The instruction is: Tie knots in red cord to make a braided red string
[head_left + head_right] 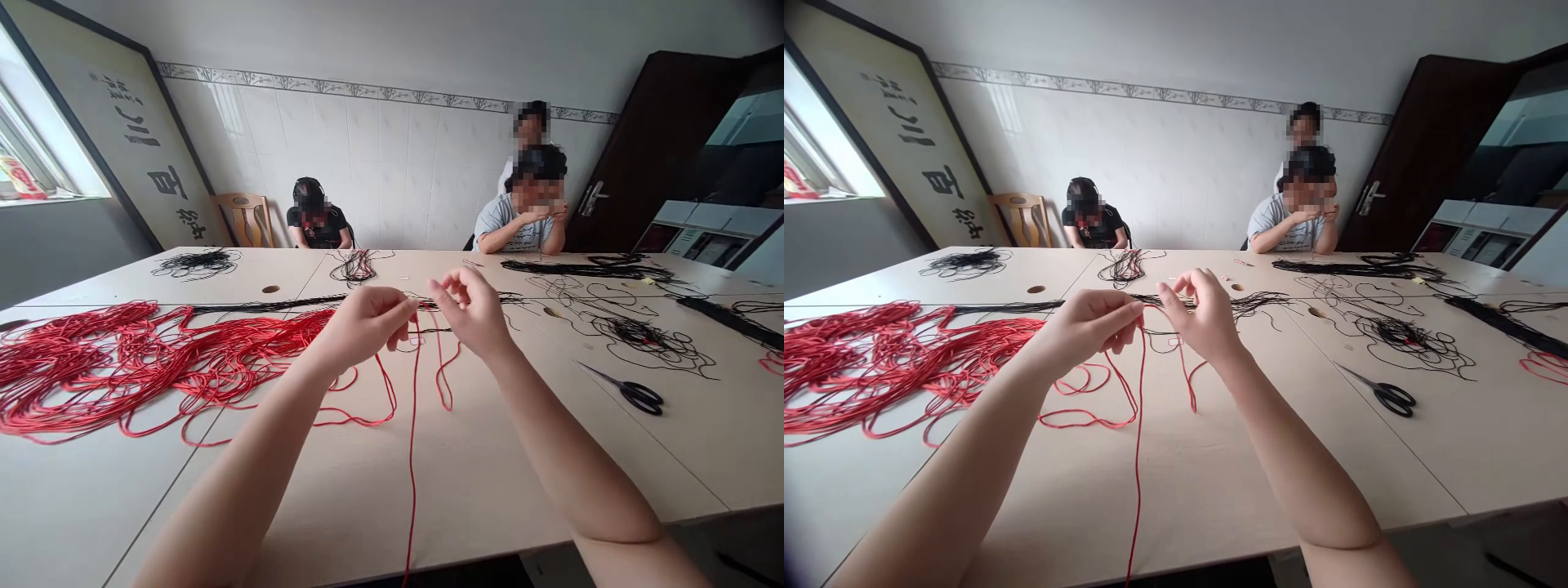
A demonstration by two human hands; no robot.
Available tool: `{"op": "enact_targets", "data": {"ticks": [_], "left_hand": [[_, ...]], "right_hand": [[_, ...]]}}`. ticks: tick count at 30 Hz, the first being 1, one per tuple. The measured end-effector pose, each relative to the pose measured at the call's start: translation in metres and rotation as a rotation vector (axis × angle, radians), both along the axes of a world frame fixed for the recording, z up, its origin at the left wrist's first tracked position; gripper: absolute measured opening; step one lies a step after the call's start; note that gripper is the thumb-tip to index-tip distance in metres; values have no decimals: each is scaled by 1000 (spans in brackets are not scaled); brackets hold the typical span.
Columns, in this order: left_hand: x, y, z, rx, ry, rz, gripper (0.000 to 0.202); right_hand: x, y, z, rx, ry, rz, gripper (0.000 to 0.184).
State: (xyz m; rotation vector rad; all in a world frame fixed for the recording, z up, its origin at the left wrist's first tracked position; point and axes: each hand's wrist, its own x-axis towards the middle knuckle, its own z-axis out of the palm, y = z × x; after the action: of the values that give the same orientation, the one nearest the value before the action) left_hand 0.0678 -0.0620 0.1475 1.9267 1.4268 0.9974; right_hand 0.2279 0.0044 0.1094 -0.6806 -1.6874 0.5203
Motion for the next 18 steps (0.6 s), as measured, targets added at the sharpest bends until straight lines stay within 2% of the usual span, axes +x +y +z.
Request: {"op": "enact_targets", "data": {"ticks": [1, 2, 5, 8, 13, 18], "left_hand": [[-1, 2, -1, 6, 2, 40, 36], [-3, 4, -2, 13, 1, 76, 37], [-5, 9, -5, 37, -34, 131, 37], [-5, 9, -6, 53, -70, 133, 36], [-2, 5, 0, 29, -96, 136, 32], [0, 1, 3, 50, -99, 133, 30]], "right_hand": [[-1, -3, 0, 26, 12, -25, 34], [-2, -6, 0, 13, -15, 10, 37], [-4, -16, -1, -130, -235, 220, 39], [-8, -19, -3, -225, -342, 303, 35], [-10, -16, -3, -387, -260, 593, 38], [-6, -14, 0, -566, -208, 695, 41]]}}
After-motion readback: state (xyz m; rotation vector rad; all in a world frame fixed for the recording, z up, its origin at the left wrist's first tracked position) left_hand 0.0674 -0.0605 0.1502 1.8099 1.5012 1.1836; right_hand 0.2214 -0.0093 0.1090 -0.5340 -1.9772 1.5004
